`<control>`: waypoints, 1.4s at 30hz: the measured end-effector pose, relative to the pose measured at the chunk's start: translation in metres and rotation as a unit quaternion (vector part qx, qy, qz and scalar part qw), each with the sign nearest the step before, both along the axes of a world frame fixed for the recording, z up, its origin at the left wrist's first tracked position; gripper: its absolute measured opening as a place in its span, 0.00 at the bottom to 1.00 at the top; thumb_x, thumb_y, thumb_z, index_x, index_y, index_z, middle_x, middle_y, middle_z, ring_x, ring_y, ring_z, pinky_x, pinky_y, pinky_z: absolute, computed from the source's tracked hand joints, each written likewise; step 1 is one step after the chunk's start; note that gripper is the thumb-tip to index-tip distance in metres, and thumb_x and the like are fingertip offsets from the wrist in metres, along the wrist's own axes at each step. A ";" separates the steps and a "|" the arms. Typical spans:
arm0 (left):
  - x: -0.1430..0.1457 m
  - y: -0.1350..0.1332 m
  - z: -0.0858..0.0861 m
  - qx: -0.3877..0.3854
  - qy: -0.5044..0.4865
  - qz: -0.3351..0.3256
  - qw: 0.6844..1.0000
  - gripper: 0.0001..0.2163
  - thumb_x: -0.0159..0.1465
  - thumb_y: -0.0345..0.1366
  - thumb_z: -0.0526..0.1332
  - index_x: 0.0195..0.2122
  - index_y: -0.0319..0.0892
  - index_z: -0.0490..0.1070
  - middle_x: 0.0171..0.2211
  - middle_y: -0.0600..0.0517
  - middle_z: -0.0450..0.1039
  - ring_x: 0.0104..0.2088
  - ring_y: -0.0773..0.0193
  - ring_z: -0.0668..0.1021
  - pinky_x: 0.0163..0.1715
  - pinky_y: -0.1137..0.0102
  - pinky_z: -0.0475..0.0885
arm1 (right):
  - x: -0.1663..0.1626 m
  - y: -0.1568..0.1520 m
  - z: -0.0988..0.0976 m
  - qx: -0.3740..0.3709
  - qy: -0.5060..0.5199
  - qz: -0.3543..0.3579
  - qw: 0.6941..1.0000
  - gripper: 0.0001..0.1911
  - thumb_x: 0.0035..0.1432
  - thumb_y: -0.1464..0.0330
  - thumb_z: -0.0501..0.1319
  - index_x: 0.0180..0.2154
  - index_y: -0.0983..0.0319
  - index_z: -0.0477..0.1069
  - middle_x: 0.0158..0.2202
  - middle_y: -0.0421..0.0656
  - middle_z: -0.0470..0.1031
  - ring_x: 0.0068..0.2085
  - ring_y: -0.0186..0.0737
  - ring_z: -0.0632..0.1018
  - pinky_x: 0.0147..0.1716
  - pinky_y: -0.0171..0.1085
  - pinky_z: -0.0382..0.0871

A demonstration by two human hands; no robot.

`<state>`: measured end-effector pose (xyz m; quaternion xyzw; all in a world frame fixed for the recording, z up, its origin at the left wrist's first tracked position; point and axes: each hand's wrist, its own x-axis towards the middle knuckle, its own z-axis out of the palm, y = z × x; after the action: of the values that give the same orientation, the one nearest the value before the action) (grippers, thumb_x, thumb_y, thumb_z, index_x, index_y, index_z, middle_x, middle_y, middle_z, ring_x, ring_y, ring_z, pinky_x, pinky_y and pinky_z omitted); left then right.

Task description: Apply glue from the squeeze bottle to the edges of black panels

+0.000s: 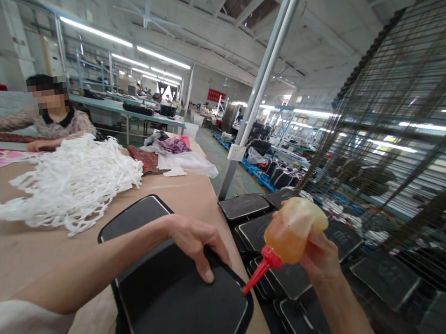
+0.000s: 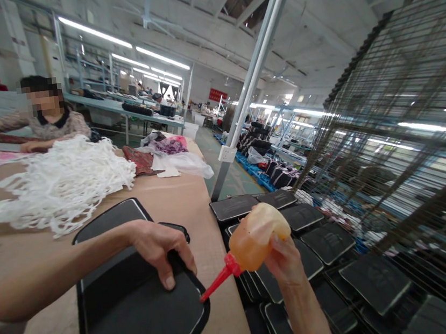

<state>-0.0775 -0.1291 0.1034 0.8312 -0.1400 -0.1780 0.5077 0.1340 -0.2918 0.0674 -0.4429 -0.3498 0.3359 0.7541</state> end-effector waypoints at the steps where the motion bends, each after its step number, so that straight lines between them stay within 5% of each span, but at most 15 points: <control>1: -0.001 0.002 -0.002 -0.001 0.000 0.001 1.000 0.23 0.52 0.43 0.66 0.44 0.31 0.74 0.38 0.48 0.76 0.42 0.55 0.75 0.43 0.73 0.67 | 0.001 -0.001 -0.002 -0.001 0.006 -0.012 1.000 0.41 0.33 0.54 0.70 0.52 0.57 0.65 0.40 0.48 0.75 0.41 0.54 0.75 0.50 0.59 0.59; 10: -0.009 0.025 -0.025 -0.017 -0.019 0.064 0.998 0.23 0.51 0.45 0.66 0.45 0.35 0.74 0.37 0.51 0.75 0.39 0.59 0.75 0.42 0.75 0.67 | -0.007 -0.018 -0.013 0.018 0.019 -0.125 0.992 0.36 0.36 0.58 0.69 0.51 0.56 0.66 0.41 0.48 0.75 0.40 0.52 0.75 0.49 0.56 0.61; 18: -0.010 0.035 -0.037 -0.034 -0.011 0.140 0.990 0.18 0.53 0.44 0.65 0.42 0.39 0.75 0.37 0.53 0.75 0.39 0.61 0.74 0.40 0.75 0.67 | -0.012 -0.019 -0.022 0.038 0.039 -0.239 0.969 0.31 0.30 0.60 0.72 0.42 0.56 0.71 0.32 0.40 0.76 0.33 0.41 0.76 0.35 0.39 0.69; 30: -0.008 0.044 -0.055 -0.134 0.049 0.210 0.967 0.15 0.49 0.42 0.67 0.37 0.41 0.77 0.32 0.54 0.76 0.32 0.63 0.75 0.33 0.75 0.69 | -0.012 -0.020 -0.031 0.018 0.033 -0.208 0.977 0.34 0.31 0.60 0.70 0.45 0.57 0.69 0.35 0.45 0.75 0.39 0.49 0.75 0.33 0.43 0.68; 42: -0.008 0.049 -0.062 -0.177 0.075 0.210 0.959 0.15 0.50 0.41 0.66 0.38 0.40 0.76 0.31 0.53 0.77 0.30 0.63 0.77 0.33 0.75 0.70 | -0.014 -0.023 -0.035 0.005 0.042 -0.181 0.983 0.40 0.31 0.60 0.70 0.50 0.57 0.65 0.42 0.50 0.74 0.39 0.52 0.75 0.33 0.45 0.70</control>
<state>-0.0855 -0.0802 0.0409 0.7228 0.0466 -0.1016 0.6819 0.1197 -0.3153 0.0327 -0.4804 -0.2338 0.2105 0.8187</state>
